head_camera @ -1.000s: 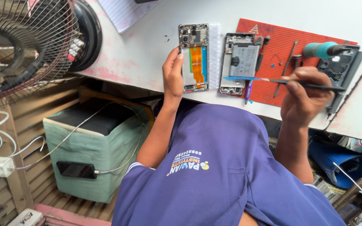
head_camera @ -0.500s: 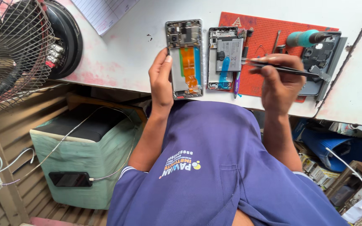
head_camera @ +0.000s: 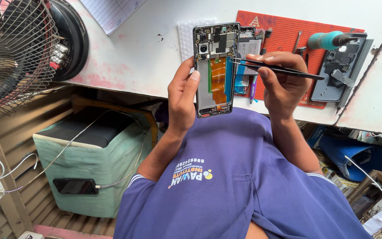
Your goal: The person works on a disassembled smartphone at a repair bench. They peel off colored protective films from the internal chassis, then use tweezers to lift and position the battery into place. They connect the battery ribbon cable and use a small screwdriver to tighten screws on the motherboard area.
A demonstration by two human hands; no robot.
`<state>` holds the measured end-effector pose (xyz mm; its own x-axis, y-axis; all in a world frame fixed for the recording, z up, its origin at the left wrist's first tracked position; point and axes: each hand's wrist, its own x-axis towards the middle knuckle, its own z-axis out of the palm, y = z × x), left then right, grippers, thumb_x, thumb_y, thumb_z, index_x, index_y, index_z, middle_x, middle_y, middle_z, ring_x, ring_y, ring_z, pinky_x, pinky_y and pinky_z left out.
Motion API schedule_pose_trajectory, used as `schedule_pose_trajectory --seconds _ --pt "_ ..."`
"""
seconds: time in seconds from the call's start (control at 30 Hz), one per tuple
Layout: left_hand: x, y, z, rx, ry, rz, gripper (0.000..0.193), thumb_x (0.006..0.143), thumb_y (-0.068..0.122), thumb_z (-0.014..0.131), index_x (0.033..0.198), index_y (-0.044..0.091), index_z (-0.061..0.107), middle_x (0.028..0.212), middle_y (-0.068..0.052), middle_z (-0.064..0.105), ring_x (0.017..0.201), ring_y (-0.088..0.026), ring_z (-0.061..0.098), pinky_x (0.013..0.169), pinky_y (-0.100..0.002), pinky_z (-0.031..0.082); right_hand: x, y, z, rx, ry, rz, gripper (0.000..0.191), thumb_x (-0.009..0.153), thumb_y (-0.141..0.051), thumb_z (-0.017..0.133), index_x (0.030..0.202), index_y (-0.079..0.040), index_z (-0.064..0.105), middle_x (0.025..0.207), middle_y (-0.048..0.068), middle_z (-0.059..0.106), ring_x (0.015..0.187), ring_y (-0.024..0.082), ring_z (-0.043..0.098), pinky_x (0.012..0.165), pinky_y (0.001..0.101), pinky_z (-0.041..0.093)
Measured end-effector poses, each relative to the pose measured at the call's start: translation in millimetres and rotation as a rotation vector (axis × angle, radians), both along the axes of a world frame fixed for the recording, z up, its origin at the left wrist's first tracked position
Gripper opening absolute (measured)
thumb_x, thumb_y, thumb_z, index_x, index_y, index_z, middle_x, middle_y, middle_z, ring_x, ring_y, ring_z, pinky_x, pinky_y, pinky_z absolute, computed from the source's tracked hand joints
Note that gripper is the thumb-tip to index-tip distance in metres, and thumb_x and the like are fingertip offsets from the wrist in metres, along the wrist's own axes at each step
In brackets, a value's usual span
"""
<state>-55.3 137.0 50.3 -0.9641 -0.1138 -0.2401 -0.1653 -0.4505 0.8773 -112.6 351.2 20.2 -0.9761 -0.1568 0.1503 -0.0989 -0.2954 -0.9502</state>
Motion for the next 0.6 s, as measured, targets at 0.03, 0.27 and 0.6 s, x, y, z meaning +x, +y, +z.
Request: schedule_pose_trajectory --seconds 0.03,0.27,0.6 --pt "0.0 0.2 0.1 -0.013 0.003 0.004 0.041 0.114 0.013 0.042 0.15 -0.007 0.049 0.127 -0.011 0.068 0.114 -0.011 0.064 0.102 -0.026 0.051 0.0 0.1 -0.5 -0.002 -0.003 -0.004 0.02 0.108 -0.001 0.072 0.122 0.001 0.058 0.114 0.013 0.067 0.115 0.025 0.072 0.111 0.0468 0.061" --pt "1.9 4.5 0.7 -0.106 0.02 0.018 0.041 0.114 0.013 0.043 0.149 -0.007 0.05 0.129 -0.011 0.067 0.116 -0.011 0.062 0.104 -0.026 0.05 -2.2 0.4 -3.3 -0.013 0.002 0.01 0.02 0.107 -0.002 0.071 0.122 0.001 0.058 0.114 0.014 0.068 0.115 0.025 0.072 0.109 0.0463 0.06" --pt "0.4 3.1 2.6 -0.091 0.007 0.02 0.041 0.114 0.013 0.042 0.149 -0.007 0.051 0.128 -0.01 0.068 0.116 -0.011 0.063 0.104 -0.026 0.051 -5.2 -2.9 1.4 -0.087 -0.096 0.032 0.018 0.106 0.001 0.071 0.118 0.001 0.059 0.115 0.016 0.069 0.114 0.03 0.074 0.104 0.0465 0.064"
